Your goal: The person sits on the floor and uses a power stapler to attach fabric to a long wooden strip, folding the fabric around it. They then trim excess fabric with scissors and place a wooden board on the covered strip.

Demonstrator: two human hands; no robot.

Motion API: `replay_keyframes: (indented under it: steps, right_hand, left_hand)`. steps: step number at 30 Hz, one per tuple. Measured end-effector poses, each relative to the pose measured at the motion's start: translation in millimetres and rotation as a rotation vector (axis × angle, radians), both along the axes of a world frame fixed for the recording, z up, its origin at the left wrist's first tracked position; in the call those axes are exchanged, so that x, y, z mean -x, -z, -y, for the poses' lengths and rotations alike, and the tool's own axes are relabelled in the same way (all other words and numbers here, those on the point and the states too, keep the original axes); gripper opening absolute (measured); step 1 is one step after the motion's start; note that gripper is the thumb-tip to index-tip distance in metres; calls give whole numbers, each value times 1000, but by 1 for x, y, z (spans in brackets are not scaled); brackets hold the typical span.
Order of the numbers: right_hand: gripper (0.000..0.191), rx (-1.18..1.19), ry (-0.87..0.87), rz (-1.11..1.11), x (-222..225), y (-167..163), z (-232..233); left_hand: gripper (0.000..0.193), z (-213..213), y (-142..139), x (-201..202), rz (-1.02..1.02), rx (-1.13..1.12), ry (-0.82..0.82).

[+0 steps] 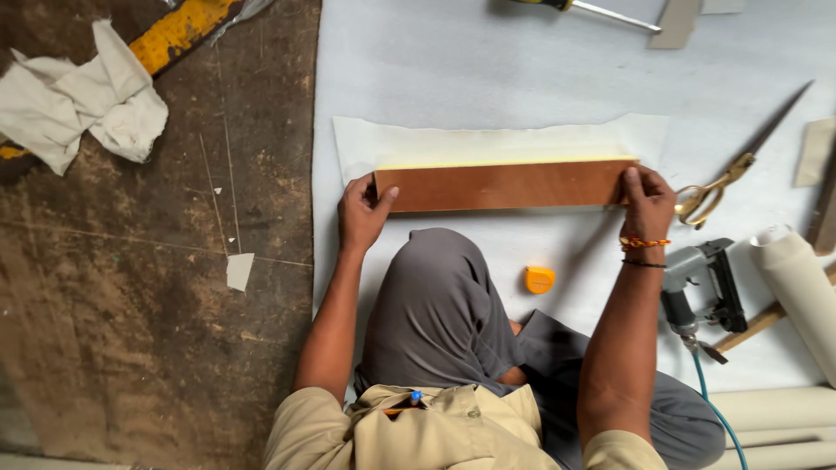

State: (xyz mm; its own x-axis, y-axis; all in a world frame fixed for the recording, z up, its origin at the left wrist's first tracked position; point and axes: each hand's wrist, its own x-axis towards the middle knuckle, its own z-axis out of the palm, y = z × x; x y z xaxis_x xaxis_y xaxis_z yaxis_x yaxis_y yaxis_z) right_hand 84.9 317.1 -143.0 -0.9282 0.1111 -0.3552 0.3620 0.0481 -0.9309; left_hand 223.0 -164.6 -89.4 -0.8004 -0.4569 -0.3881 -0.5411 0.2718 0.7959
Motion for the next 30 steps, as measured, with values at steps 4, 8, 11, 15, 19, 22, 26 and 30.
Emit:
replay_keyframes:
  steps: [4, 8, 11, 15, 19, 22, 26, 30]
  right_hand:
    - [25, 47, 52, 48, -4, -13, 0]
    - [26, -5, 44, 72, -1, -18, 2]
    - [26, -14, 35, 53, 0, -18, 0]
    - [25, -5, 39, 47, -3, -17, -3]
    - [26, -43, 65, 92, -4, -21, 2]
    - [28, -82, 56, 79, -3, -24, 10]
    - [31, -116, 46, 77, 0, -27, 21]
    - [32, -36, 44, 31, 3, -28, 26]
  left_hand:
    - [54, -2, -2, 0, -59, -185, -81]
    - [53, -4, -1, -1, -51, -197, -81]
    - [50, -7, 0, -4, -72, -136, -53]
    - [48, -10, -2, -6, -142, -292, -112]
    - [44, -8, -8, -4, -94, -267, -97]
    - [41, -7, -13, -1, -20, -160, -63]
    - [40, -5, -14, 3, 23, -133, -54]
    - [40, -4, -12, 8, -75, -248, -85]
